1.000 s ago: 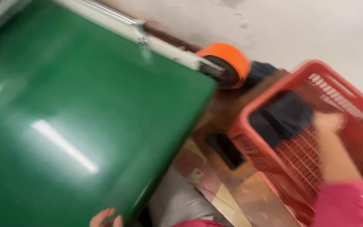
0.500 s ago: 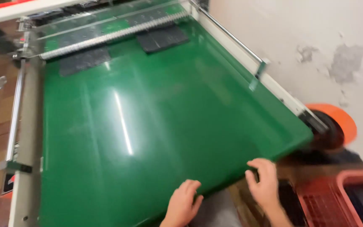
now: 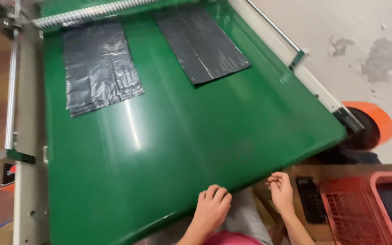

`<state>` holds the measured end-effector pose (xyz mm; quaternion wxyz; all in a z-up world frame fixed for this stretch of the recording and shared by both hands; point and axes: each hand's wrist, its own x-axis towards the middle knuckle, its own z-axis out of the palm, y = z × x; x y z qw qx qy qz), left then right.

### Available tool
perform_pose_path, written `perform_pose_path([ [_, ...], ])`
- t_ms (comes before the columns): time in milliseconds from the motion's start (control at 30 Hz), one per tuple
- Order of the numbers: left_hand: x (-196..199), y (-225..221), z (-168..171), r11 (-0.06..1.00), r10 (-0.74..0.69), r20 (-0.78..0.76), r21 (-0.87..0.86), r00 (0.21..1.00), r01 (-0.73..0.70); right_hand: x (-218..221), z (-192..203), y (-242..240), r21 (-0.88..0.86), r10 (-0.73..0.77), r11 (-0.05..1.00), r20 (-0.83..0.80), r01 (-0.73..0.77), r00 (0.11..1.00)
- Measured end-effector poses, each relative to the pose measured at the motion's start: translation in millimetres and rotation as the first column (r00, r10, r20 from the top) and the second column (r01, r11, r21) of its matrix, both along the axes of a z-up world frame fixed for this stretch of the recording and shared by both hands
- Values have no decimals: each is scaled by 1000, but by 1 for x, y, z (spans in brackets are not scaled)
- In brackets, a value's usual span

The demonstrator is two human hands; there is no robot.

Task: Folding black plastic bags on a conveyor belt and placing them into a red crate.

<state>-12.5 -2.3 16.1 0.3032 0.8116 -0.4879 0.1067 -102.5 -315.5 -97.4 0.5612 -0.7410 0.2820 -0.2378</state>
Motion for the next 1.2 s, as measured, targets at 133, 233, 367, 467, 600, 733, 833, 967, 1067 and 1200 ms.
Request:
perform_pose_path([
  [133,0,-13,-5,998,61,84,23,995,-63,-2,-20,-16,104,8,995,35,-11,999],
  [233,2,-22,-6,995,54,97,75,994,-61,-8,-29,-19,110,83,990,15,-84,996],
  [367,13,-43,7,992,35,117,117,992,-49,-8,-25,-17,114,185,978,-95,-174,978],
  [467,24,-67,25,988,113,189,78,975,-129,-9,-12,-24,253,189,954,-100,-159,977],
  [600,29,-107,17,996,66,161,56,985,-75,-20,-2,-44,280,154,950,-44,-136,987],
  [733,29,-115,14,988,-147,116,-27,982,151,-44,-18,-87,279,-100,952,-106,126,989],
  [833,22,-84,49,967,-203,28,-149,979,205,-42,62,-89,313,-210,929,11,196,978],
  [967,21,-29,98,951,-186,-204,-285,961,124,-35,122,-90,114,55,990,240,-84,969],
  [1067,60,-24,115,914,-151,-567,-392,810,-104,-4,116,-124,-5,258,965,218,-263,941],
  [1200,175,-73,66,894,114,-733,-218,671,-390,129,162,-118,71,110,991,99,-117,989],
])
